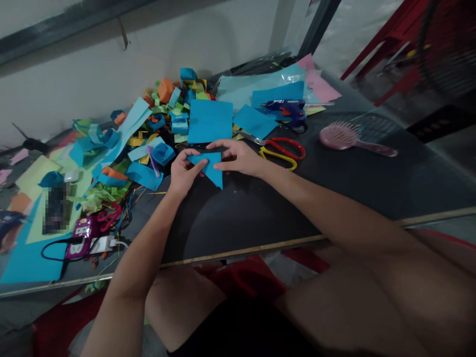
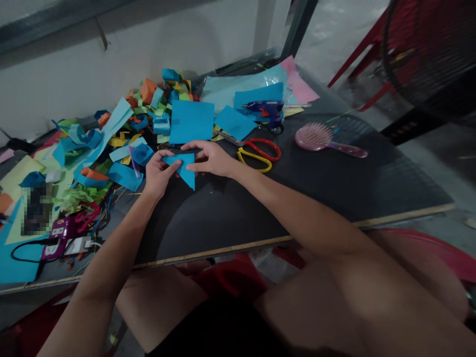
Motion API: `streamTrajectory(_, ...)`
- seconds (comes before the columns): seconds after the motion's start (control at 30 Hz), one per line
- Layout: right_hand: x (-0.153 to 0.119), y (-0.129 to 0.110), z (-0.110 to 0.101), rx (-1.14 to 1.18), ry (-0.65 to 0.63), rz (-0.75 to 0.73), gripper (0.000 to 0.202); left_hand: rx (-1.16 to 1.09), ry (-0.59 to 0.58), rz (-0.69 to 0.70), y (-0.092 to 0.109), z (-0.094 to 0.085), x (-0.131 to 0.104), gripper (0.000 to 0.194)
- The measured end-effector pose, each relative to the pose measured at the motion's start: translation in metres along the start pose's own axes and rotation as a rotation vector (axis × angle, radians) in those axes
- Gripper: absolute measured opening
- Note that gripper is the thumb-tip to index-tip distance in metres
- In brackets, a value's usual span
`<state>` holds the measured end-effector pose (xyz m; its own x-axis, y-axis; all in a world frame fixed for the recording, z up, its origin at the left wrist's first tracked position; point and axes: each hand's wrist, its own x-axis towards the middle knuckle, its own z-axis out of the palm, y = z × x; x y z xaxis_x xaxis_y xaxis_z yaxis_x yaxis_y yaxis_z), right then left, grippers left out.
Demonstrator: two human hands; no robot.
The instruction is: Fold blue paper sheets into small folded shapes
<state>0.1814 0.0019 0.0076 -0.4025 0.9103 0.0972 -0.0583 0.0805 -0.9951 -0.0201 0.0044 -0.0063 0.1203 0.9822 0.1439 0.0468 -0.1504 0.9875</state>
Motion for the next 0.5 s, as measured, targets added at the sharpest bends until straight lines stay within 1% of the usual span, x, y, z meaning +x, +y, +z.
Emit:
streamTrajectory(0.03, 0.0004, 0.0005, 0.0004, 0.003, 0.0, 0.033, 0.066, -0.013, 0.018, 0.001, -0.0008, 0.0, 0.0002, 0.046)
streamTrajectory(0.07, 0.0008, 0.0008, 0.0008, -0.001, -0.016, 0.077, 0.068, -0.026, 0.038, 0.004, -0.0017, 0.0, 0.0004, 0.05)
streamTrajectory(0.1, 0.0012, 0.0009, 0.0011, -0.012, -0.047, 0.133, 0.061, -0.036, 0.058, 0.009, -0.0025, 0.0001, 0.0007, 0.053)
streamTrajectory(0.17, 0.0014, 0.0, 0.0019, -0.053, -0.141, 0.255, 0.04, -0.041, 0.09, 0.015, -0.0038, 0.0002, 0.0012, 0.056)
streamTrajectory(0.2, 0.0013, -0.001, 0.0023, -0.074, -0.18, 0.305, 0.037, -0.033, 0.101, 0.013, -0.0043, 0.0003, 0.0013, 0.055)
streamTrajectory(0.23, 0.001, -0.0021, 0.0028, -0.091, -0.205, 0.34, 0.038, -0.022, 0.108, 0.007, -0.0047, 0.0003, 0.0014, 0.054)
streamTrajectory(0.3, 0.0002, -0.004, 0.004, -0.109, -0.214, 0.36, 0.041, 0.001, 0.117, -0.005, -0.0053, 0.0006, 0.0013, 0.052)
streamTrajectory(0.5, -0.0011, -0.0049, 0.0088, -0.132, -0.175, 0.311, 0.042, -0.023, 0.142, -0.033, -0.0044, 0.0028, 0.0005, 0.049)
